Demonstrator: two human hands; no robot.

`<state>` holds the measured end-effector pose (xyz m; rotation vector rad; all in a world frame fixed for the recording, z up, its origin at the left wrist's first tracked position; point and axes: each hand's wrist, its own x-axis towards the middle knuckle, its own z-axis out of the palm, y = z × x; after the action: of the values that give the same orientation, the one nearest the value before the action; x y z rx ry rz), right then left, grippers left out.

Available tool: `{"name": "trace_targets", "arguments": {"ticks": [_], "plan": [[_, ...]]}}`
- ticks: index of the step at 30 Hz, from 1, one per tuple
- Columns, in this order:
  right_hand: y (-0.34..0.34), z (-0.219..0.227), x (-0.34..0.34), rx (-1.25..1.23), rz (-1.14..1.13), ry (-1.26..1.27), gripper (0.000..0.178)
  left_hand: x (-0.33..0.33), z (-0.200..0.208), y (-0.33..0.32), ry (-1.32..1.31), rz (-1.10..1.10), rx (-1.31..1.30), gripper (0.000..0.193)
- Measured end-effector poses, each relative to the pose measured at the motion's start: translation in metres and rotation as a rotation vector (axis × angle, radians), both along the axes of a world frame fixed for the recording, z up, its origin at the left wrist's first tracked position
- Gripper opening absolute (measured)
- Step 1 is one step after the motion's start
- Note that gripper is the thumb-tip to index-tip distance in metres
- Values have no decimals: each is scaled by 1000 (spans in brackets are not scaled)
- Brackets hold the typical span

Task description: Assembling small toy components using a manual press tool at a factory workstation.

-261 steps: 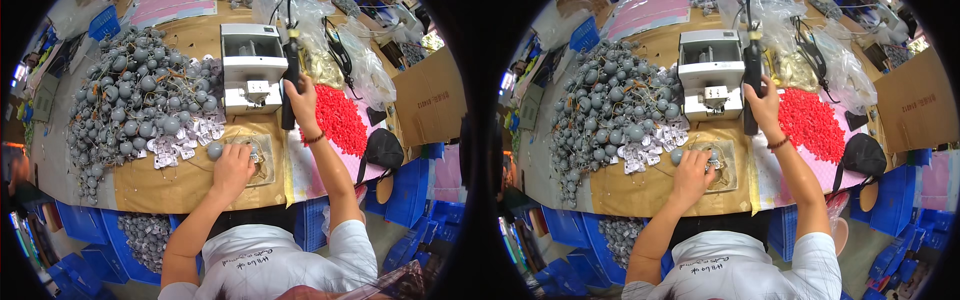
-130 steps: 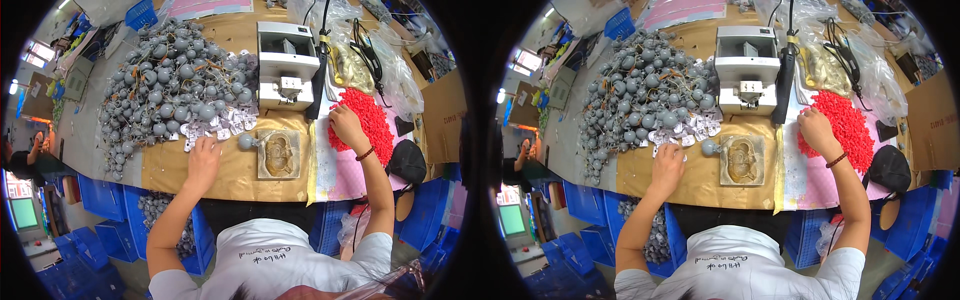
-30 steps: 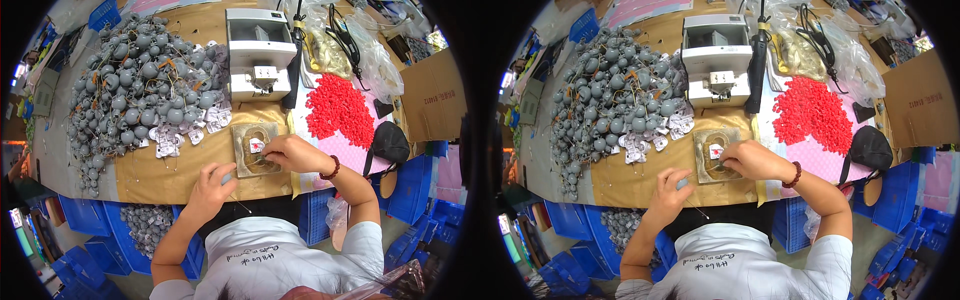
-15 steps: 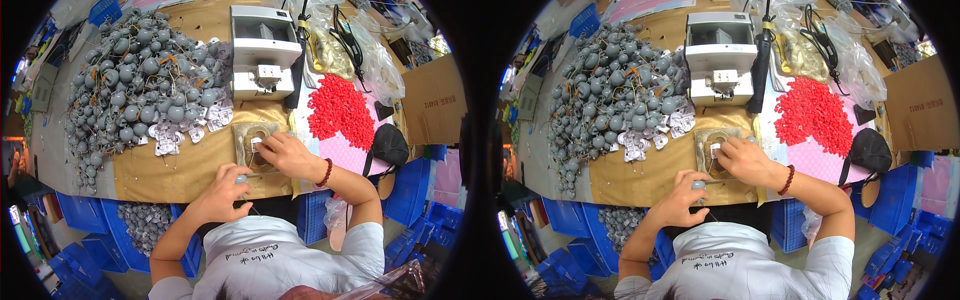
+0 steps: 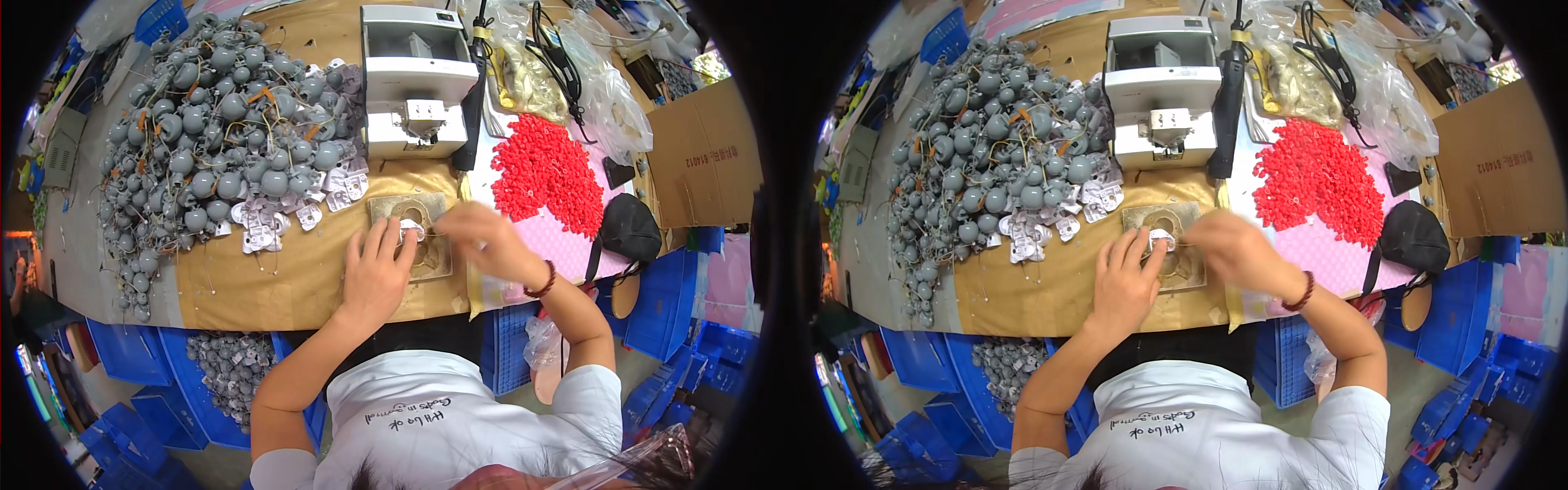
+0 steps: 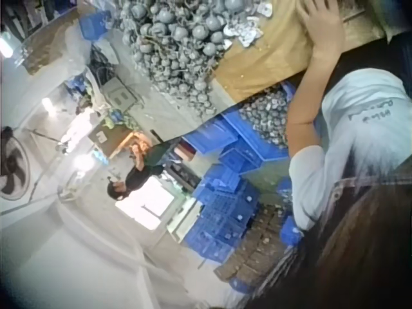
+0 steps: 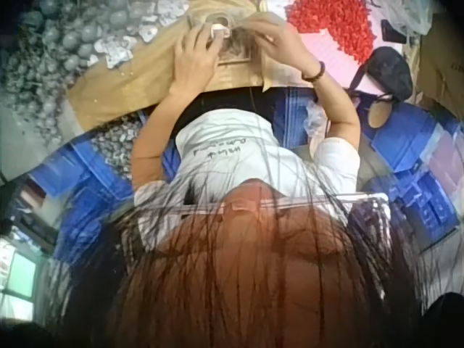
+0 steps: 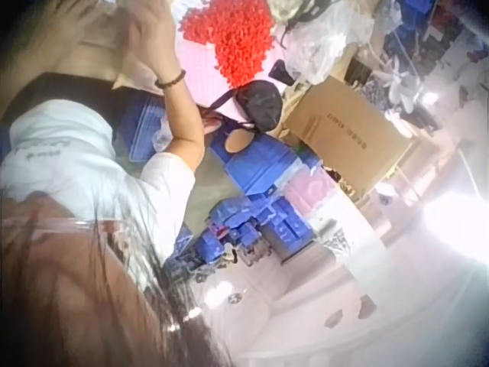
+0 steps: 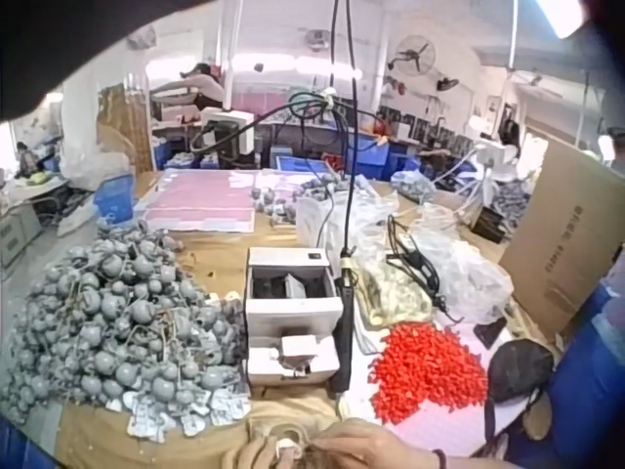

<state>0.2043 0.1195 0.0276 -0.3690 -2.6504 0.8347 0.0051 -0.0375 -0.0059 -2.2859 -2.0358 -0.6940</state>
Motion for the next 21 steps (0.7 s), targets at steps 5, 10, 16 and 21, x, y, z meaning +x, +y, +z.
{"name": "trace_targets", "arguments": {"ticks": [5, 10, 16, 21], "plan": [[15, 10, 20, -129, -99, -89, 50, -4, -7, 0, -7, -37, 8, 56], [14, -33, 10, 136, -130, -68, 45, -6, -2, 3, -38, -72, 66, 40], [17, -37, 8, -577, -290, 182, 37, -8, -6, 2, -74, -63, 69, 39], [15, -29, -14, -1460, -167, 392, 41, -9, -2, 2, -75, -60, 66, 40]]}}
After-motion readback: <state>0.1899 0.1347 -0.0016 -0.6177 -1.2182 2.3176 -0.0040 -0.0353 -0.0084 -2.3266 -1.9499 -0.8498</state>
